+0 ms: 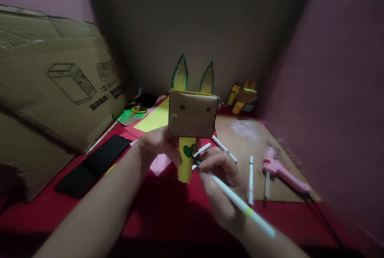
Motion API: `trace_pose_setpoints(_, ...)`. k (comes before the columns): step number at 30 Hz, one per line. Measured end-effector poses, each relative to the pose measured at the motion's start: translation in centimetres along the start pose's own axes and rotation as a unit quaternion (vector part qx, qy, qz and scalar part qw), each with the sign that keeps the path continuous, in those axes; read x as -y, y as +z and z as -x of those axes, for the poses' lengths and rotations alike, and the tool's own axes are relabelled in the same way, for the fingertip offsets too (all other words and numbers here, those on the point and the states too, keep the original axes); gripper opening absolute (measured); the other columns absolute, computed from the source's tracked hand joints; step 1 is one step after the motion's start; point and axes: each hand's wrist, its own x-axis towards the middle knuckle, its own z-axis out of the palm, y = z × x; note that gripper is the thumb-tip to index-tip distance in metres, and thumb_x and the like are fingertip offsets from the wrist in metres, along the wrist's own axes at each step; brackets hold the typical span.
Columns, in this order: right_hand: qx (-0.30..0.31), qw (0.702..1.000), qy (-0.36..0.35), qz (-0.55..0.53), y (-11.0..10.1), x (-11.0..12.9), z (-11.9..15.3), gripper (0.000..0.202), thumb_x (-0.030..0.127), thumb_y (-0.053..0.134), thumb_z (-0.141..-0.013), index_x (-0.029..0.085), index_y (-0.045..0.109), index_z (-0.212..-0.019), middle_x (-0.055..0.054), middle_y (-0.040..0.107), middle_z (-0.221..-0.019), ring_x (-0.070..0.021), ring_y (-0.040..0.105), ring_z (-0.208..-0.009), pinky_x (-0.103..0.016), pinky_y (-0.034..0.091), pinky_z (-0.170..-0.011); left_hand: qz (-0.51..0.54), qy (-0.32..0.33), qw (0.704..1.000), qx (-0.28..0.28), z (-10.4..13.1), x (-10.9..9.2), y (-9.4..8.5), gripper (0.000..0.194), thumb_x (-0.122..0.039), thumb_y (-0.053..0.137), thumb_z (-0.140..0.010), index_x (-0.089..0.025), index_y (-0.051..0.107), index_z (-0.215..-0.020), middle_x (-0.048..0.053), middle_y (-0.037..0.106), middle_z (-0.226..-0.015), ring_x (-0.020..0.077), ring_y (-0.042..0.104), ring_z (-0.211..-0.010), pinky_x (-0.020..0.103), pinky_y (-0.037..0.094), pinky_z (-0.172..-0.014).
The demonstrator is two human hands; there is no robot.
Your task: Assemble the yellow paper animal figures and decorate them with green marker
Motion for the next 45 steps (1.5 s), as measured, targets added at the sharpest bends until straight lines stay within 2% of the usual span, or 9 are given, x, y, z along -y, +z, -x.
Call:
trace_pose_setpoints(8,-0.005,1.000,-0.010,0.007,0.03,0.30,-0.06,0.024,0.003,0.056,-0.084,0.026,0.062,-0.088,0.001,0.055,-0.082,-0.0140,0.053,-0.074,-0.028,0.042,-0.064,-0.009,0.004,1.000,0.012,0.01,0.16,-0.19,0.042,-0.024,0.092,-0.057,-0.017,0.075,-0.094,0.004,0.071,-0.089,0.0182,0.066,-0.076,0.023,0.058,-0.067)
trace_pose_setpoints(13,-0.001,1.000,-0.011,0.021,0.05,0.50,-0.27,0.022,0.005,0.055,-0.085,0.026,0.062,-0.088,0.002,0.053,-0.079,-0.0138,0.051,-0.072,-0.027,0.040,-0.062,0.008,-0.003,1.000,0.028,-0.03,0.16,-0.10,0.042,-0.019,0.090,-0.059,-0.016,0.075,-0.097,0.004,0.072,-0.089,0.0164,0.067,-0.074,0.022,0.056,-0.066)
trace_pose_setpoints(19,0.003,1.000,-0.001,0.004,0.04,0.08,-0.03,0.023,0.004,0.057,-0.085,0.026,0.063,-0.088,0.002,0.054,-0.080,-0.0138,0.052,-0.073,-0.027,0.041,-0.063,0.024,-0.005,1.000,-0.005,0.09,0.11,0.12,0.047,-0.019,0.093,-0.053,-0.014,0.075,-0.096,0.005,0.072,-0.088,0.0177,0.067,-0.076,0.023,0.057,-0.067)
trace_pose_setpoints(27,-0.005,1.000,0.001,0.005,-0.08,0.32,0.02,0.022,0.005,0.056,-0.084,0.026,0.062,-0.088,0.001,0.054,-0.082,-0.0149,0.052,-0.077,-0.029,0.041,-0.066,0.012,0.000,1.000,0.001,0.06,0.29,-0.07,0.043,-0.021,0.091,-0.057,-0.015,0.074,-0.095,0.004,0.071,-0.088,0.0169,0.066,-0.074,0.023,0.057,-0.065)
trace_pose_setpoints(34,0.003,1.000,0.011,0.008,-0.05,0.40,0.23,0.021,0.006,0.056,-0.085,0.026,0.062,-0.087,0.001,0.054,-0.080,-0.0151,0.052,-0.076,-0.029,0.041,-0.066,0.010,0.000,1.000,0.001,0.08,0.14,0.08,0.046,-0.020,0.092,-0.055,-0.013,0.074,-0.096,0.004,0.071,-0.089,0.0165,0.066,-0.076,0.022,0.057,-0.067)
trace_pose_setpoints(45,-0.039,0.999,-0.009,-0.006,-0.19,0.23,0.10,0.019,0.010,0.058,-0.087,0.027,0.064,-0.094,0.001,0.058,-0.085,-0.0156,0.054,-0.078,-0.031,0.043,-0.070,-0.026,0.014,1.000,-0.001,0.07,0.13,0.11,0.046,-0.027,0.092,-0.056,-0.013,0.072,-0.095,0.006,0.071,-0.087,0.0197,0.067,-0.077,0.026,0.057,-0.067)
